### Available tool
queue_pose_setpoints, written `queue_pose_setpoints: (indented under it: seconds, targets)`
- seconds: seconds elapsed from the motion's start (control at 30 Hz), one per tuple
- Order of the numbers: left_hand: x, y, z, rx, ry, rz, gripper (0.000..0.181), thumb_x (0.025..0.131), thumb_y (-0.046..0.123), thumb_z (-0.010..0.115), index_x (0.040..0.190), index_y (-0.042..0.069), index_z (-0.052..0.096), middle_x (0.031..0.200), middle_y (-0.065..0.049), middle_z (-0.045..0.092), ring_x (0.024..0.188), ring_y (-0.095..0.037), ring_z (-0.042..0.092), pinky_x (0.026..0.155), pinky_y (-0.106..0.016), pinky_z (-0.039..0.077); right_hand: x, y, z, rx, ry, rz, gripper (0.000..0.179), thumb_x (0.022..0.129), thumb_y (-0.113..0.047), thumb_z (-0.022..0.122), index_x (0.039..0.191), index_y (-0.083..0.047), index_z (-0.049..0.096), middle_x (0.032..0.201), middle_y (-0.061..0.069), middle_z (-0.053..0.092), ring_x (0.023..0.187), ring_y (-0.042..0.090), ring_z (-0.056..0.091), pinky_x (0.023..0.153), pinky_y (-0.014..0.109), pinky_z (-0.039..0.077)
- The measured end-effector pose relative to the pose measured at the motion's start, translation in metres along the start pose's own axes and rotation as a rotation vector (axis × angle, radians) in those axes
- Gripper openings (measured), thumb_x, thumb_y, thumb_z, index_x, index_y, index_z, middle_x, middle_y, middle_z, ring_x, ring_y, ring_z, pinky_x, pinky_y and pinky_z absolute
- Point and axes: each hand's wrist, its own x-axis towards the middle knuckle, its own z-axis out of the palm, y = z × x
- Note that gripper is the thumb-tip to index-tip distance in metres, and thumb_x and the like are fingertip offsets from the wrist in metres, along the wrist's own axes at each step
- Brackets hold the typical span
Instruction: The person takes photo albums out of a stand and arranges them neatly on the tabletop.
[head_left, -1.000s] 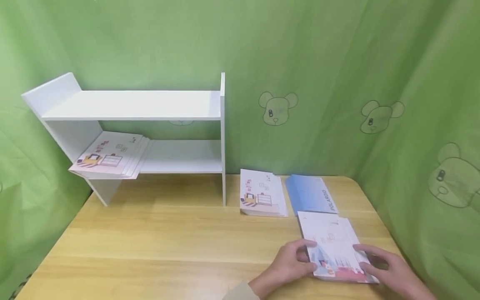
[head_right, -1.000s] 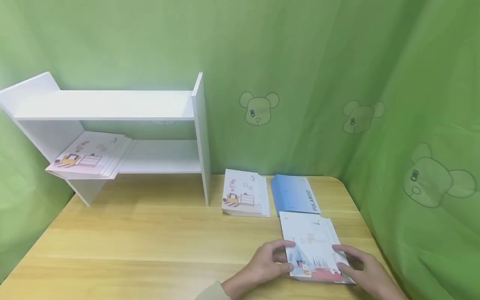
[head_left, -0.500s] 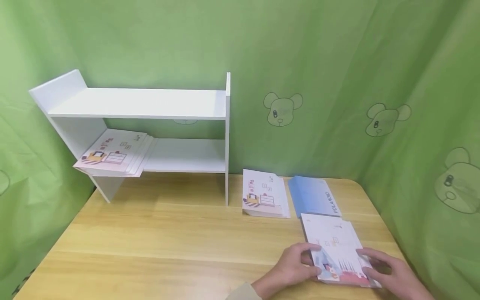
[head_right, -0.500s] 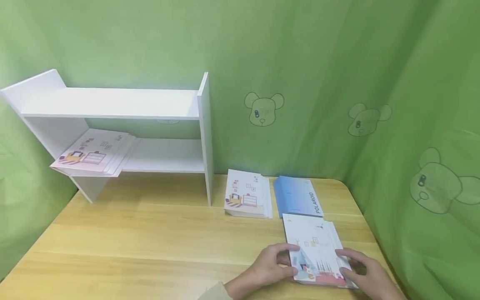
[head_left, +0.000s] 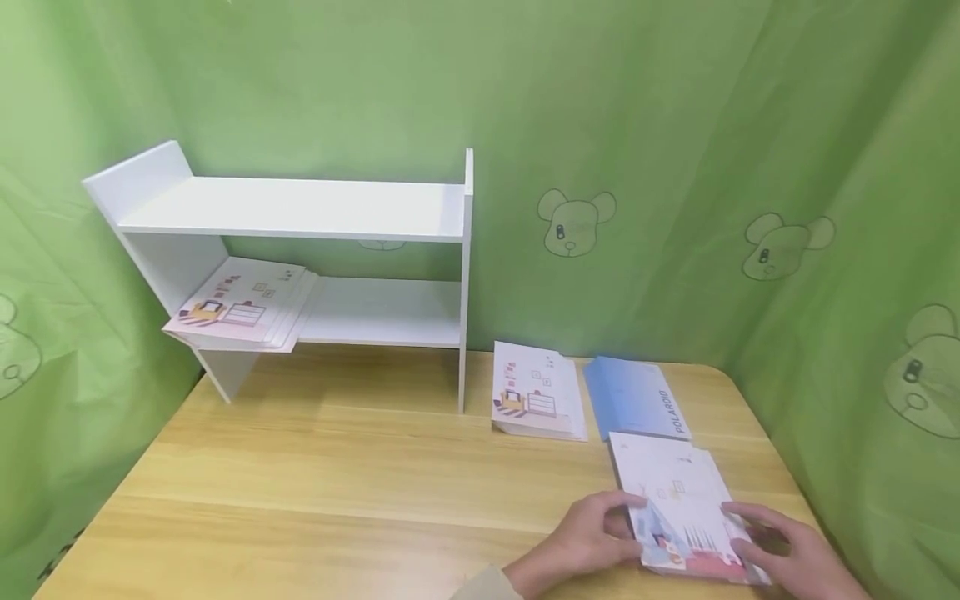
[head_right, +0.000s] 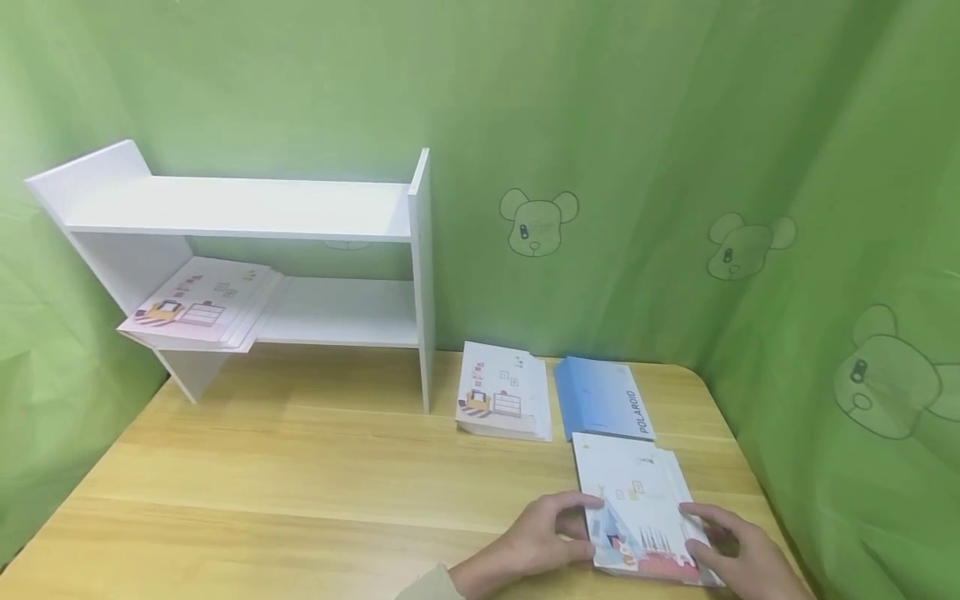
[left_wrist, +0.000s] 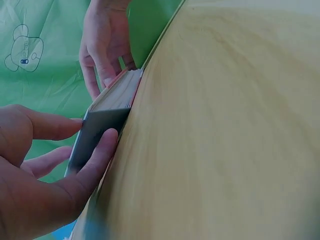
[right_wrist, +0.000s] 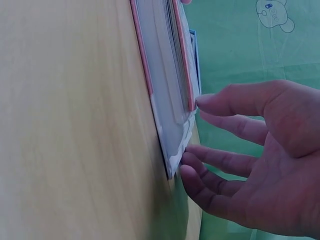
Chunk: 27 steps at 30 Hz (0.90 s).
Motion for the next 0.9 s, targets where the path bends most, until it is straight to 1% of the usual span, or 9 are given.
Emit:
queue_pose_setpoints:
  seconds: [0.13, 0.33, 0.4, 0.47, 0.57, 0.63, 0.77, 0.83, 0.9]
  targets:
    - [-0.002, 0.0, -0.004, -0.043, -0.026, -0.01, 0.056, 0.076, -0.002, 0.072, 0.125, 0.022, 0.059, 0.084, 0.005, 0.067, 0.065, -0.005, 0.063, 0.053, -0.02, 0.054, 0.0, -0.002, -0.001, 0.0, 0.008, -0.002, 0.048, 0.087, -0.035, 0.068, 0.125, -0.007, 0.059, 0.127, 0.028, 0.053, 0.098, 0.025, 0.062, 0.077, 0.04, 0.054]
    - [-0.004, 0.001, -0.014, 0.02, -0.035, 0.038, 0.053, 0.078, 0.001, 0.071, 0.125, 0.022, 0.059, 0.104, 0.007, 0.066, 0.08, -0.001, 0.062, 0.06, -0.018, 0.053, 0.0, -0.008, -0.004, 0.046, 0.055, -0.032, 0.045, 0.089, -0.033, 0.065, 0.125, -0.007, 0.059, 0.129, 0.029, 0.05, 0.103, 0.04, 0.059, 0.077, 0.063, 0.045]
    - [-0.005, 0.001, -0.017, 0.015, -0.035, 0.048, 0.051, 0.078, 0.0, 0.07, 0.124, 0.022, 0.06, 0.111, 0.008, 0.064, 0.086, -0.002, 0.061, 0.064, -0.017, 0.053, 0.001, -0.011, -0.004, 0.05, 0.072, -0.035, 0.044, 0.09, -0.033, 0.064, 0.126, -0.008, 0.059, 0.13, 0.027, 0.051, 0.103, 0.04, 0.059, 0.078, 0.063, 0.045]
    - [-0.006, 0.001, -0.02, -0.003, -0.033, 0.058, 0.049, 0.079, -0.001, 0.069, 0.122, 0.021, 0.061, 0.114, 0.008, 0.063, 0.091, -0.003, 0.061, 0.067, -0.017, 0.053, 0.003, -0.014, -0.004, 0.053, 0.103, -0.055, 0.041, 0.089, -0.032, 0.065, 0.125, -0.011, 0.06, 0.128, 0.017, 0.056, 0.102, 0.028, 0.062, 0.079, 0.058, 0.047]
    - [-0.009, 0.002, -0.024, -0.035, -0.037, 0.063, 0.046, 0.08, -0.001, 0.068, 0.121, 0.02, 0.062, 0.115, 0.008, 0.062, 0.091, -0.003, 0.061, 0.065, -0.017, 0.054, 0.005, -0.021, -0.004, 0.04, 0.171, -0.097, 0.036, 0.087, -0.027, 0.069, 0.121, -0.015, 0.063, 0.123, 0.002, 0.06, 0.095, 0.005, 0.06, 0.079, 0.036, 0.051]
    - [-0.01, 0.002, -0.028, -0.051, -0.042, 0.069, 0.043, 0.081, -0.001, 0.067, 0.12, 0.019, 0.062, 0.115, 0.007, 0.063, 0.091, -0.003, 0.061, 0.064, -0.018, 0.054, 0.006, -0.027, -0.004, 0.038, 0.188, -0.101, 0.034, 0.088, -0.027, 0.068, 0.121, -0.017, 0.064, 0.122, -0.001, 0.06, 0.094, 0.003, 0.059, 0.075, 0.024, 0.049]
    - [-0.013, 0.001, -0.036, -0.077, -0.045, 0.076, 0.038, 0.083, 0.0, 0.065, 0.117, 0.016, 0.063, 0.113, 0.007, 0.063, 0.091, -0.004, 0.062, 0.063, -0.018, 0.054, 0.008, -0.04, -0.003, 0.068, 0.157, -0.068, 0.035, 0.092, -0.03, 0.062, 0.124, -0.015, 0.061, 0.127, 0.017, 0.057, 0.102, 0.028, 0.061, 0.074, 0.03, 0.053]
    - [-0.014, 0.001, -0.04, -0.077, -0.046, 0.089, 0.036, 0.083, 0.0, 0.066, 0.116, 0.014, 0.063, 0.112, 0.005, 0.063, 0.09, -0.005, 0.062, 0.064, -0.019, 0.055, 0.009, -0.045, -0.002, 0.078, 0.16, -0.062, 0.035, 0.093, -0.03, 0.061, 0.125, -0.014, 0.061, 0.128, 0.021, 0.055, 0.102, 0.026, 0.061, 0.074, 0.032, 0.055]
    - [-0.015, 0.0, -0.045, -0.068, -0.045, 0.106, 0.034, 0.084, 0.002, 0.066, 0.115, 0.013, 0.063, 0.112, 0.004, 0.063, 0.088, -0.006, 0.062, 0.064, -0.019, 0.055, 0.01, -0.049, 0.0, 0.102, 0.194, -0.092, 0.034, 0.092, -0.026, 0.062, 0.123, -0.012, 0.061, 0.127, 0.022, 0.056, 0.099, 0.013, 0.061, 0.072, 0.028, 0.055]
